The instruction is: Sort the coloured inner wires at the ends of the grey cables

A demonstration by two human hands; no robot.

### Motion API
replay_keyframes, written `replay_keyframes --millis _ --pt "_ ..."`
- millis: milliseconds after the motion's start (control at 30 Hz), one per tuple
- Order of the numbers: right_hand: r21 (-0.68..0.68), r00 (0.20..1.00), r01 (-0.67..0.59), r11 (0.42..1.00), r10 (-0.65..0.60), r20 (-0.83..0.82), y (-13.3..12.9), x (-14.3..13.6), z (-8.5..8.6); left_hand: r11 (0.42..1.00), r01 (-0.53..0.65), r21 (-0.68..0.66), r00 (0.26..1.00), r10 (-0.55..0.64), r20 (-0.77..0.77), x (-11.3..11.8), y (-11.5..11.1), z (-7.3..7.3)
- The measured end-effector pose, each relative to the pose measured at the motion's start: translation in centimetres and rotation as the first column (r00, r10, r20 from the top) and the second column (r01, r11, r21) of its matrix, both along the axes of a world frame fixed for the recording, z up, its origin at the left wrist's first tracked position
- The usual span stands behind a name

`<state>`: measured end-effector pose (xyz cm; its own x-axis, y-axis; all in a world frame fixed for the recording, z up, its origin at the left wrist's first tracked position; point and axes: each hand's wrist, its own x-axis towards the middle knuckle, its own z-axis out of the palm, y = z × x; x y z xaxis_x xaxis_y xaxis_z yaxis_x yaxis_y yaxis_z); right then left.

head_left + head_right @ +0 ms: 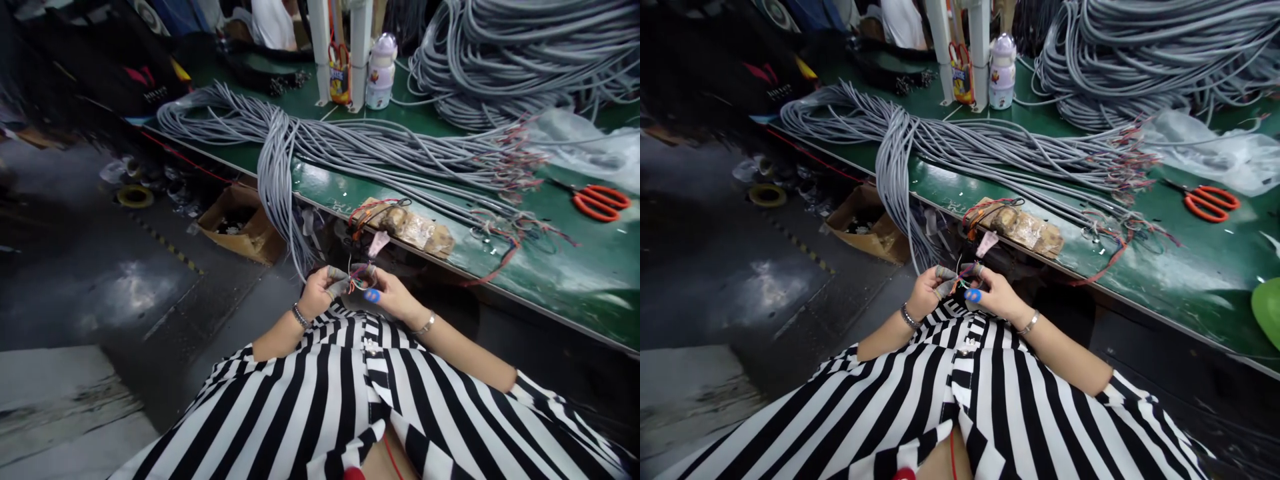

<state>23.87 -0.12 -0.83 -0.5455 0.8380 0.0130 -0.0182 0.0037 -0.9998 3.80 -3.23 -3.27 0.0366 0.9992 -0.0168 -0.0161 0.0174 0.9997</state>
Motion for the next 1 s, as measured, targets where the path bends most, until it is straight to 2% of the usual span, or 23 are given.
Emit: replay_keyframes --millis 67,133,233,300,367,433,500,533,567,633,700,767,867,933,1000 --pt "0.162 0.985 0.087 0.983 -0.109 0.131 -0.5 -0.8 0.2 0.999 0.004 0.042 1.000 -0.004 -0.015 0.6 -0.3 -0.3" --pt "0.323 0.952 0.133 0.937 -0.211 0.220 -0.7 -1.2 0.2 0.998 0.006 0.066 0.999 -0.004 -0.037 1.0 -0.5 -0.5" --pt "0.490 0.929 0.068 0.869 -0.234 0.286 -0.7 -1.0 0.4 0.998 0.050 0.038 0.999 -0.050 -0.011 1.0 -0.4 -0.1" --pt "0.584 0.933 -0.025 0.812 -0.191 0.305 -0.4 -0.5 0.8 0.982 0.190 -0.024 0.979 -0.188 0.075 0.6 -0.1 0.4" --pt "0.672 0.934 -0.133 0.729 -0.135 0.332 -0.2 0.1 1.2 0.915 0.395 -0.086 0.910 -0.377 0.171 -0.1 0.6 1.0" --pt "0.734 0.929 -0.216 0.644 -0.097 0.358 0.0 0.5 1.5 0.776 0.612 -0.153 0.787 -0.576 0.221 -0.7 1.4 1.7" --pt "0.765 0.926 -0.236 0.599 -0.100 0.364 0.0 0.9 1.7 0.633 0.742 -0.223 0.671 -0.701 0.243 -1.0 2.1 2.2" --pt "0.773 0.926 -0.221 0.595 -0.119 0.357 0.0 1.1 1.9 0.593 0.766 -0.250 0.642 -0.725 0.249 -1.0 2.5 2.5" --pt "0.776 0.927 -0.197 0.599 -0.145 0.347 0.0 1.3 2.0 0.584 0.767 -0.267 0.640 -0.727 0.248 -0.9 2.8 2.7" --pt "0.764 0.928 -0.141 0.629 -0.186 0.324 -0.1 1.9 2.4 0.626 0.733 -0.266 0.678 -0.701 0.220 -0.4 3.1 2.9" --pt "0.711 0.941 -0.121 0.693 -0.149 0.305 0.0 2.5 2.9 0.661 0.712 -0.238 0.701 -0.692 0.176 0.1 3.4 3.0" --pt "0.593 0.960 -0.151 0.791 -0.025 0.278 0.2 3.2 3.4 0.670 0.712 -0.211 0.700 -0.700 0.141 0.5 3.6 3.0" --pt "0.237 0.969 -0.234 0.943 0.205 0.140 0.5 3.7 3.5 0.667 0.728 -0.156 0.681 -0.730 0.058 0.9 4.1 3.4" --pt "-0.073 0.969 -0.245 0.967 0.246 -0.004 0.8 3.6 2.8 0.682 0.729 -0.065 0.675 -0.731 -0.098 1.0 4.5 4.1" --pt "-0.309 0.985 -0.167 0.936 0.143 -0.099 1.0 3.3 2.0 0.699 0.713 0.056 0.676 -0.665 -0.318 1.0 4.9 4.9"
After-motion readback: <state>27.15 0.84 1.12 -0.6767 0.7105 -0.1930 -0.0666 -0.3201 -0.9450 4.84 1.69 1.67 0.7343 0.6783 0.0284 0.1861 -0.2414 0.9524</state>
